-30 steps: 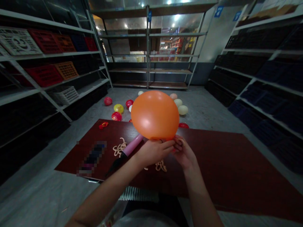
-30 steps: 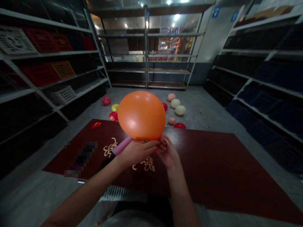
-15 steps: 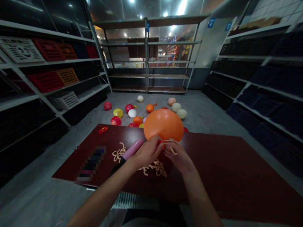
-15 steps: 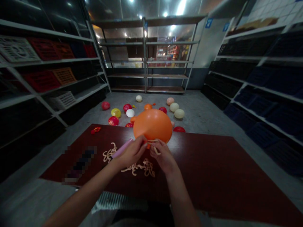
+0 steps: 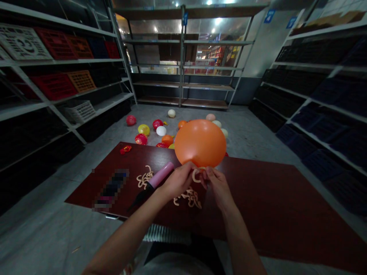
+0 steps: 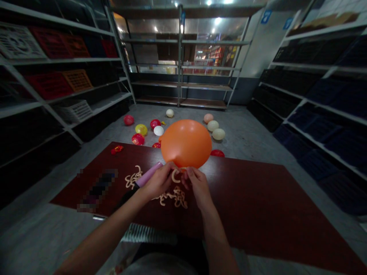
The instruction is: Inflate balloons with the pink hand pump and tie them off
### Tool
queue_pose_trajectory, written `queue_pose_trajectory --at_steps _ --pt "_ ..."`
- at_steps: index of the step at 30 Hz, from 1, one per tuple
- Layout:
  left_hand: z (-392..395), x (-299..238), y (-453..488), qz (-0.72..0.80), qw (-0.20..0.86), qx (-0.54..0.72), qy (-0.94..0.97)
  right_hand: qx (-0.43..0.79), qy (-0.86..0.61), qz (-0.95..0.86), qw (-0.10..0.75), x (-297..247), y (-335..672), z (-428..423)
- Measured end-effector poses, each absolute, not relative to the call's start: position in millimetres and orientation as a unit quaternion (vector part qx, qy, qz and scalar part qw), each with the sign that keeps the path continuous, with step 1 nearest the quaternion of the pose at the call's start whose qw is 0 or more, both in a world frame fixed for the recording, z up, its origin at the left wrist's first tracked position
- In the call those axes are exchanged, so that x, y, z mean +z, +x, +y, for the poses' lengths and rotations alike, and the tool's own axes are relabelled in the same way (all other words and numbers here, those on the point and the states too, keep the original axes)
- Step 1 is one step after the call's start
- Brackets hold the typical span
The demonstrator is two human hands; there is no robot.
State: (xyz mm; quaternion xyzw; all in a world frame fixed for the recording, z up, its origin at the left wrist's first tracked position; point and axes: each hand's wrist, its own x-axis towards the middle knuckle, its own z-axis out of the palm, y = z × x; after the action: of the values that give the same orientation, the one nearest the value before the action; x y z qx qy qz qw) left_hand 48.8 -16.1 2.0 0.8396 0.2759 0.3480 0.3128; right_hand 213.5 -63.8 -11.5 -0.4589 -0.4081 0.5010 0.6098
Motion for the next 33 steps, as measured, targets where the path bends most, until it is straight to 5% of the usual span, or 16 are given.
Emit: queue_pose_trajectory --at_steps 7,15,28,33 --pt "-21 -8 51 0.265 0.522 0.421 0.693 0.547 -0.433 -0.386 0.603 -17 213 -64" --pt "-19 0 59 0.318 0.600 0.425 0.598 0.555 -0.457 -0.401 0.568 -14 208 -72" --pt "-28 -10 86 0.352 0.591 0.546 0.477 0.423 -0.495 -0.424 0.629 -16 189 -71" --pt "-36 -11 80 0.317 0.529 0.507 0.602 0.388 -0.514 -0.393 0.656 -15 189 -70"
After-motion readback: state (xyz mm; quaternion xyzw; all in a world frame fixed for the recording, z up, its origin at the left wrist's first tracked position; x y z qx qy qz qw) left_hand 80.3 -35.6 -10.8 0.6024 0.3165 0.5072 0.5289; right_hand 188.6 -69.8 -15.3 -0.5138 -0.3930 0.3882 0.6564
